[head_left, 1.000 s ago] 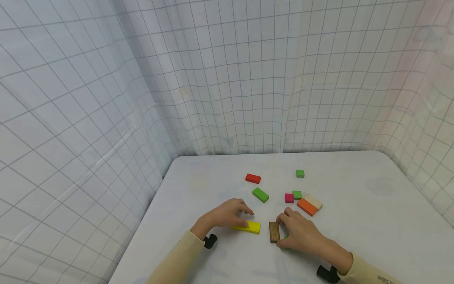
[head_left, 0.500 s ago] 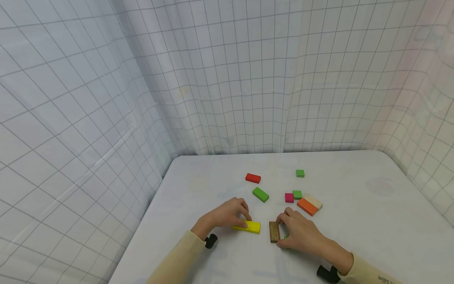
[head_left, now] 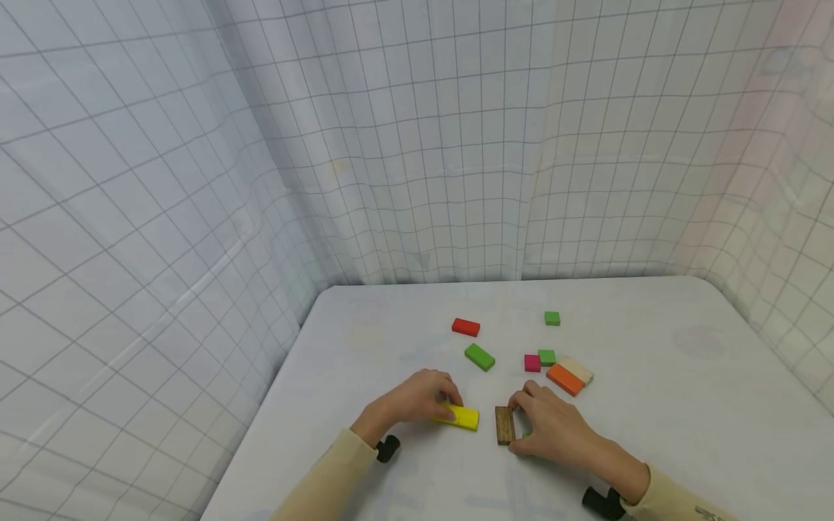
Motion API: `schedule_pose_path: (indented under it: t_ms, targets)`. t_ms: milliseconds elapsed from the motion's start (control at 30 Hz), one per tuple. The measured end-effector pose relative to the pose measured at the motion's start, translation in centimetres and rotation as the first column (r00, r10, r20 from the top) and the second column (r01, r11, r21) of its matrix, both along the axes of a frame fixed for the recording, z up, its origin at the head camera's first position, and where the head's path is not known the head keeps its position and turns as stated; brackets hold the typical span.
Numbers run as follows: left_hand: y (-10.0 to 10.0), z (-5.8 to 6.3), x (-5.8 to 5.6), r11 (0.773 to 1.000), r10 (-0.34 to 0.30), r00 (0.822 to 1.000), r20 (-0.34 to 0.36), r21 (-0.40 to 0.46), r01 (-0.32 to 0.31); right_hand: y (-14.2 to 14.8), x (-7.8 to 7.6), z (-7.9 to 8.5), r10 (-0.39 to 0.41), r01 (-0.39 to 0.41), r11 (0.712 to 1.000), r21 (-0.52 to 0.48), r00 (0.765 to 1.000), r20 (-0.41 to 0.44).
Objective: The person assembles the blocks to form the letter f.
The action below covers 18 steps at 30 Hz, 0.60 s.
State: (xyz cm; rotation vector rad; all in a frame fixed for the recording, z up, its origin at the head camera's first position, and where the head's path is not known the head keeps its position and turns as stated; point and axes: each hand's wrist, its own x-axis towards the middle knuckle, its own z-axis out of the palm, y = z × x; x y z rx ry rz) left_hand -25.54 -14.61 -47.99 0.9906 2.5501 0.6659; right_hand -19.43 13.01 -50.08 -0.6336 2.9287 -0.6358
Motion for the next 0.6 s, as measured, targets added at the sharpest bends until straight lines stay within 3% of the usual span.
schedule_pose_path:
  t_ms: [233, 433, 600]
  targets:
    - [0.09, 0.11, 0.52, 0.999, 0.009, 0.999, 0.053, 0.05, -0.012, -0.03, 0.0, 0.03, 0.006, -0.006, 1.0, -0.007, 1.0, 0.003]
    - [0.12, 0.1, -0.04, 0.999, -0.023, 0.999, 0.043, 0.037, 0.022, 0.06, -0.13, -0.09, 0.007, -0.007, 1.0, -0.002, 1.0, -0.011]
    - [0.05, 0.07, -0.39, 0.998, -0.023, 0.995, 0.095, 0.06, 0.017, 0.04, -0.12, -0.19, 0.009, -0.009, 1.0, -0.01, 1.0, 0.004]
